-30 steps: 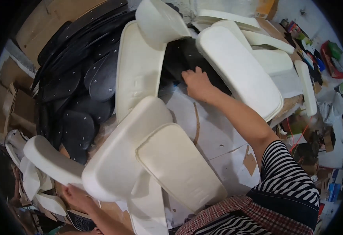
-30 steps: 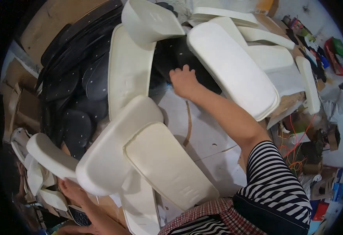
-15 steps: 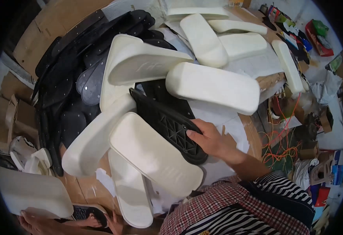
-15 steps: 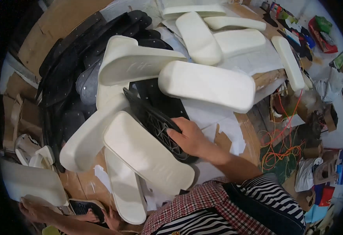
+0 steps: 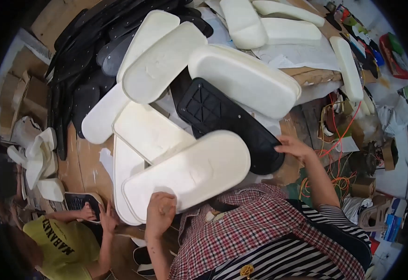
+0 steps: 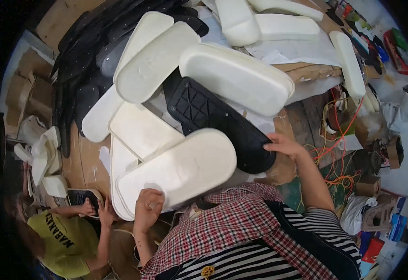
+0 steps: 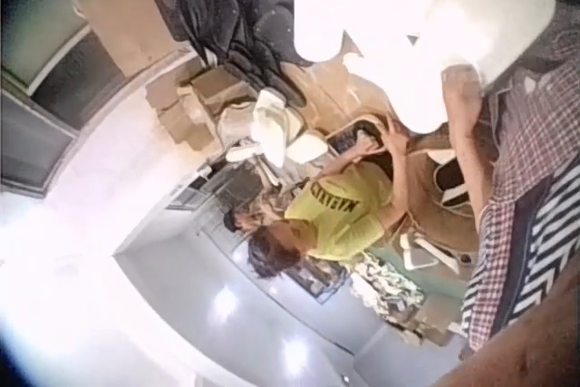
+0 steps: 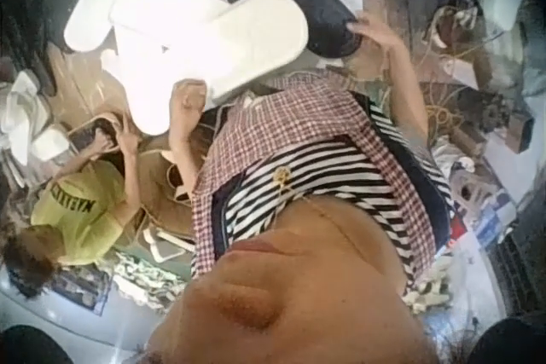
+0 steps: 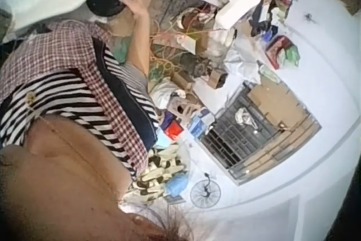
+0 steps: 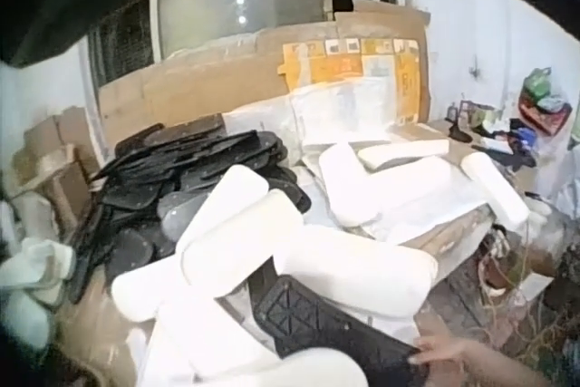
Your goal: Fitting foam pads onto plastic bases and securing them with adhesive tape.
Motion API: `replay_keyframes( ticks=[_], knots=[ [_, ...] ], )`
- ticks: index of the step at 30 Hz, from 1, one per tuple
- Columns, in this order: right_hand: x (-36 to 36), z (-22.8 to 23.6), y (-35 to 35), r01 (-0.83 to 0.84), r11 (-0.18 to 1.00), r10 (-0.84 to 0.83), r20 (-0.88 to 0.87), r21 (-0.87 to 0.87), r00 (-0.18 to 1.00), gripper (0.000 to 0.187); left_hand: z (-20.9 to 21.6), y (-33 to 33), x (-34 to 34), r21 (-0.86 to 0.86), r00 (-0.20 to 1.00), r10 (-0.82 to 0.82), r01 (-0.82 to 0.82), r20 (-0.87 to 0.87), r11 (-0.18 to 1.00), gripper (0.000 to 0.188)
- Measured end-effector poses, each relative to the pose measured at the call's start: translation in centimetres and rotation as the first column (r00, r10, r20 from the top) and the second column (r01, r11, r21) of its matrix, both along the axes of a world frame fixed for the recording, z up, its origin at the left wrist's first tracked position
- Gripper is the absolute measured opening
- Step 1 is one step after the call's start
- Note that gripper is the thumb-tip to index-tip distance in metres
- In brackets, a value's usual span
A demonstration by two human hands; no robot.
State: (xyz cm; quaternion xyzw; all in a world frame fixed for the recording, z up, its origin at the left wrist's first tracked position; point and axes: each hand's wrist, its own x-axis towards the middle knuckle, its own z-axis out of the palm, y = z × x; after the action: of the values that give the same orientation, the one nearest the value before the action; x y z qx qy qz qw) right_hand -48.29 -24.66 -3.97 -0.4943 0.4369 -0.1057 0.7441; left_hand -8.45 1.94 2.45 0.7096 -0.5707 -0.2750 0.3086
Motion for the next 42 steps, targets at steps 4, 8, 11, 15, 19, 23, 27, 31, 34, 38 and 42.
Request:
replay_keyframes(
  ticks=[4,8,11,15,19,23,27,31,34,38,42],
  knots=[
    [2.6,-5.9,-2.0,0.038,0.969,-0.108,-0.279,-0.245,0.954,0.033,-2.3,2.9,-1.8,0.056,0.928,0.293,-0.288,-0.228,0.956,0.015],
    [7.9,-4.6,-2.1,0.015,0.933,-0.128,-0.293,-0.361,0.947,0.037,-0.8,1.3,-2.6,-0.233,0.859,0.512,-0.493,0.023,0.838,0.012],
    [8.5,-6.1,-3.8,-0.013,0.849,-0.157,-0.275,-0.529,0.948,0.045,-0.2,-0.8,-3.0,-0.336,0.779,0.625,-0.605,-0.059,0.722,0.013],
    [10.1,-7.0,-5.1,-0.196,0.696,-0.214,-0.46,-0.691,0.862,0.053,-3.0,2.4,0.5,-0.542,0.512,0.826,-0.636,0.236,0.549,0.033],
    [11.4,-5.5,-4.9,-0.128,0.669,-0.365,-0.474,-0.732,0.802,0.046,-8.9,8.5,4.2,-0.121,0.229,0.966,-0.969,-0.121,0.215,0.05],
    [9.2,3.2,-4.4,-0.07,0.434,-0.513,-0.31,-0.898,0.801,0.037,-11.0,11.2,4.0,0.167,0.147,0.862,-0.952,-0.485,0.256,0.058],
    [2.1,7.6,-8.5,0.052,0.065,-0.572,0.006,-0.997,0.82,0.033,-11.1,11.1,4.3,0.271,0.045,0.676,-0.895,-0.736,0.354,0.054],
    [2.0,10.8,-9.0,0.147,0.366,-0.295,0.035,-0.919,0.955,0.033,-9.2,8.8,2.6,0.214,-0.052,0.435,-0.918,-0.899,0.334,0.049],
    [8.3,10.2,-4.2,-0.034,0.398,-0.173,-0.111,-0.917,0.979,0.032,-8.6,8.7,2.6,0.152,-0.095,0.161,-0.909,-0.982,0.389,0.045],
    [13.9,7.1,-1.2,-0.283,0.461,0.105,-0.265,-0.841,0.958,0.034,-8.0,9.0,2.4,0.09,-0.062,0.079,-0.893,-0.995,0.441,0.048],
    [17.7,6.1,0.2,-0.459,0.357,0.205,-0.412,-0.813,0.888,0.037,-7.6,9.3,1.7,0.043,-0.069,-0.048,-0.909,-0.996,0.415,0.047]
  ],
)
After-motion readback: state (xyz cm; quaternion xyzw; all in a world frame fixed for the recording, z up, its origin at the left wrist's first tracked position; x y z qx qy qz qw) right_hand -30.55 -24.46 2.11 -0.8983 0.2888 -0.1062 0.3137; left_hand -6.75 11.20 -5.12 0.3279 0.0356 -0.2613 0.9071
